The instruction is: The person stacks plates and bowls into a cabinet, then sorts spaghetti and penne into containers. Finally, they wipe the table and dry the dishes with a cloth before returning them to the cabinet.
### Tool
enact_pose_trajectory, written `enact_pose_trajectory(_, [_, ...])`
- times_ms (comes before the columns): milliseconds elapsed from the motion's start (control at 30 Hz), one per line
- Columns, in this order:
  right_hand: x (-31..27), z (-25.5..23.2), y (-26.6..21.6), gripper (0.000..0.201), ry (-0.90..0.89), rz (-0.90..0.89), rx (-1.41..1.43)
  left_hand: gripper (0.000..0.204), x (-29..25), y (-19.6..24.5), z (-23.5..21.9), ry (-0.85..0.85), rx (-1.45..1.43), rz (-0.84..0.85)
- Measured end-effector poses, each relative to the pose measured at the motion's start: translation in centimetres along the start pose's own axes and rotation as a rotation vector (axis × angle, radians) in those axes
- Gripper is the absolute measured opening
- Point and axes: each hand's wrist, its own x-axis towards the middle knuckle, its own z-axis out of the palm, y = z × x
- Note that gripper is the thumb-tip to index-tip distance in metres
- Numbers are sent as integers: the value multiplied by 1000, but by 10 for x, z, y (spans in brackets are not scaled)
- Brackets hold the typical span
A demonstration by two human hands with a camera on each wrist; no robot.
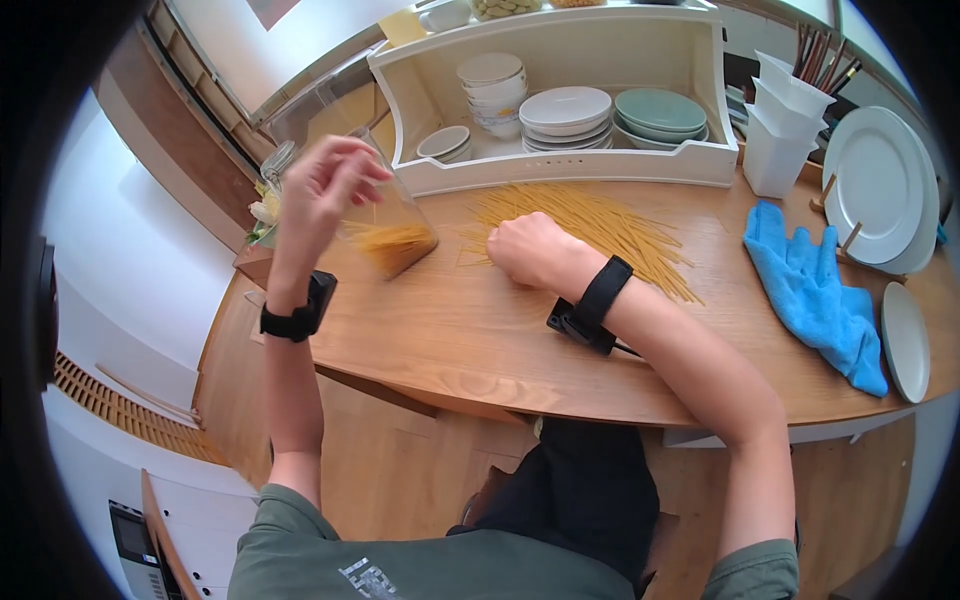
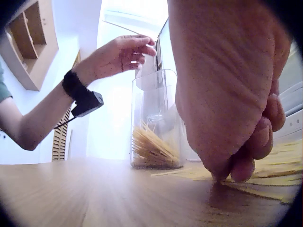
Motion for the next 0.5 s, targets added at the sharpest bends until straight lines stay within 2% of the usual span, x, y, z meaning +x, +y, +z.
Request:
enact_pose_trajectory(67, [0, 0, 0, 11, -9, 2, -4, 14, -10, -9, 12, -107, 81, -35])
enact_pose_trajectory(100, [-1, 0, 1, 12, -15, 7, -5, 12, -13, -15, 10, -36, 40, -25])
enact_pose_trajectory(133, [0, 3, 3, 12, -14, 12, -4, 12, -13, -19, 5, -41, 39, -23])
enact_pose_trajectory(200, [1, 9, 7, 11, 186, 63, 32, 13, -13, -30, -12, 396, 213, 56])
enact_pose_trajectory(233, [1, 9, 8, 11, 185, 63, 34, 13, -12, -38, -22, 395, 213, 54])
enact_pose_trajectory(300, [2, 7, 10, 15, 233, 82, 19, 37, -5, -60, -44, 583, 131, 177])
enact_pose_trajectory(333, [3, 9, 12, 15, 233, 76, 18, 37, -1, -71, -51, 588, 133, 176])
enact_pose_trajectory(400, [4, 15, 17, 17, 141, 196, -26, 75, 6, -93, -60, 536, -61, -25])
enact_pose_trajectory(433, [4, 15, 17, 17, 140, 198, -30, 100, 5, -98, -61, 410, -131, -141])
enact_pose_trajectory(467, [4, 15, 18, 17, 120, 202, -22, 100, 3, -104, -61, 410, -135, -141])
enact_pose_trajectory(500, [4, 16, 18, 16, 98, 206, -14, 99, 0, -111, -61, 303, -297, -254])
